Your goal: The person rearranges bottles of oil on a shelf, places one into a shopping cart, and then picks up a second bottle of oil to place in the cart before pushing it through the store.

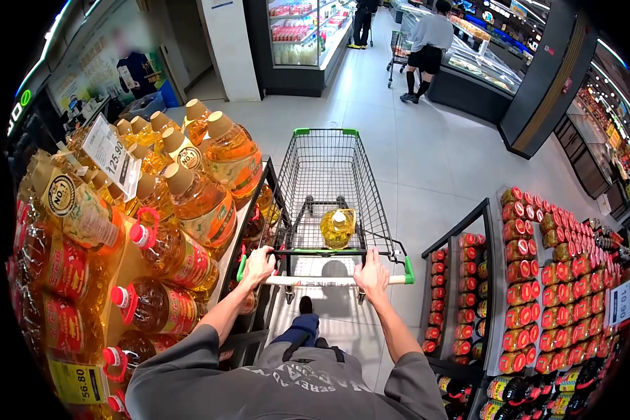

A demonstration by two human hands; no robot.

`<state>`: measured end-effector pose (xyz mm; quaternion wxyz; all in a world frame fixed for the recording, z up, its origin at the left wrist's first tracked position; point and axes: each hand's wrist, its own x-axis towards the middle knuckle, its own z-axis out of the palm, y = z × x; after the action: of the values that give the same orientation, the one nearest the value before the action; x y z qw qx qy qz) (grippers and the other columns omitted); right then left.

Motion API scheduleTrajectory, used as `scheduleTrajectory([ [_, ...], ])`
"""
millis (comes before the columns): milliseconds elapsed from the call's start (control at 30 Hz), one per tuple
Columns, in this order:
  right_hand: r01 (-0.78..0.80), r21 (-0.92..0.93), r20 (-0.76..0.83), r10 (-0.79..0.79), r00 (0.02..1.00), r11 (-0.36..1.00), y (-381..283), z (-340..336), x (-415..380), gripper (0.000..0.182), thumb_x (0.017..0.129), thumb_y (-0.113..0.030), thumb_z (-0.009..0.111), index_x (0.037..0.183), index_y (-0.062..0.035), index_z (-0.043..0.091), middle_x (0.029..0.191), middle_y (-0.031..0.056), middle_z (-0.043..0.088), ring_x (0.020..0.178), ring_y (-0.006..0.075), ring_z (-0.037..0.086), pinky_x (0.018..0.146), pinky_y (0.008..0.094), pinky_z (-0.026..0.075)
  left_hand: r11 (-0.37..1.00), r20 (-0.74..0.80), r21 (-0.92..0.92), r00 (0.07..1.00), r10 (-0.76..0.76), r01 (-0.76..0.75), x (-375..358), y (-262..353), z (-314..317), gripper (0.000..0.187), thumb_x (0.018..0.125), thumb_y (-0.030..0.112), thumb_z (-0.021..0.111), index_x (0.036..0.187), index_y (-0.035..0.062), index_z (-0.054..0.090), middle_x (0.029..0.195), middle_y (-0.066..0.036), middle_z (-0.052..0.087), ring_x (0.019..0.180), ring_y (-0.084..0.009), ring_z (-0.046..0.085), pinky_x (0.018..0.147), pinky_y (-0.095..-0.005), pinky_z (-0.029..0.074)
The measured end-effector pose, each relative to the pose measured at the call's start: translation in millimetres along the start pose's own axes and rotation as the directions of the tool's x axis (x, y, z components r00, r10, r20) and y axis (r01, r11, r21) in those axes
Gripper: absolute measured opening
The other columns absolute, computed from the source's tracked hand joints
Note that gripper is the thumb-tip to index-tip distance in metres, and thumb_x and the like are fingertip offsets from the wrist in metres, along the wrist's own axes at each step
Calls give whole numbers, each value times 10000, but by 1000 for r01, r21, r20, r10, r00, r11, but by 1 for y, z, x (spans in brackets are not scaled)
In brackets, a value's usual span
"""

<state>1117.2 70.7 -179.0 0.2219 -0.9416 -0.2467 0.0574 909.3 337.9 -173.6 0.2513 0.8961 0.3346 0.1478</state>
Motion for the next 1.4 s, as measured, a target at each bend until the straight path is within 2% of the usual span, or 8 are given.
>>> scheduleTrajectory([
  [500,51,14,-38,-51,998,999,-9,-3,164,541,764,-255,550,1274,-74,535,1407,103,492,1048,387,611,923,476,476,997,-7,-54,999,-50,49,139,17,25,343,859,263,562,1093,17,610,1102,-212,638,1022,-378,611,902,-451,486],
  [567,69,31,-51,-68,996,997,-9,-6,184,531,764,-241,550,1272,-88,535,1400,94,500,1058,385,605,924,471,478,998,14,-43,999,-48,48,156,18,32,400,846,240,539,1175,15,577,1113,-240,622,1023,-389,615,894,-465,494],
  [900,169,30,-46,-167,985,985,-3,-14,290,500,774,-203,547,1256,-70,542,1385,96,514,1085,371,594,933,464,475,996,-22,-59,997,-69,68,228,45,53,435,859,241,546,1218,-4,541,1152,-229,592,1051,-387,595,912,-456,480],
  [1033,166,22,44,-167,985,986,-2,-20,335,525,767,-206,556,1268,-50,539,1393,123,499,1068,387,597,927,465,480,997,-61,-44,995,-74,71,260,54,64,398,856,227,551,1179,-5,560,1181,-243,584,1072,-396,588,917,-454,484],
  [1067,252,-18,0,-252,968,967,6,-13,349,554,768,-230,544,1290,-45,521,1434,116,459,960,403,637,877,489,498,994,-56,-59,994,-97,94,267,59,66,394,851,223,556,1175,-1,562,1191,-241,582,1080,-396,586,923,-454,483],
  [1233,301,-32,83,-297,951,953,13,-16,407,592,772,-250,540,1319,-31,488,1464,130,418,876,417,652,821,502,513,969,-30,-76,971,-237,234,295,84,75,424,835,249,582,1182,5,559,1238,-213,570,1110,-384,574,946,-443,472],
  [1300,263,-9,129,-260,957,965,7,-26,426,571,766,-240,565,1295,-31,512,1438,128,451,975,401,629,875,490,492,969,-49,-62,969,-244,241,304,88,84,447,836,262,583,1200,5,555,1252,-210,565,1135,-376,563,958,-436,466],
  [1400,310,-17,197,-300,933,951,1,-42,455,583,766,-255,567,1298,-24,506,1447,131,440,944,412,634,860,497,493,951,-60,-69,951,-304,300,317,103,92,482,836,274,581,1229,-3,546,1258,-211,565,1154,-358,558,974,-435,457],
])
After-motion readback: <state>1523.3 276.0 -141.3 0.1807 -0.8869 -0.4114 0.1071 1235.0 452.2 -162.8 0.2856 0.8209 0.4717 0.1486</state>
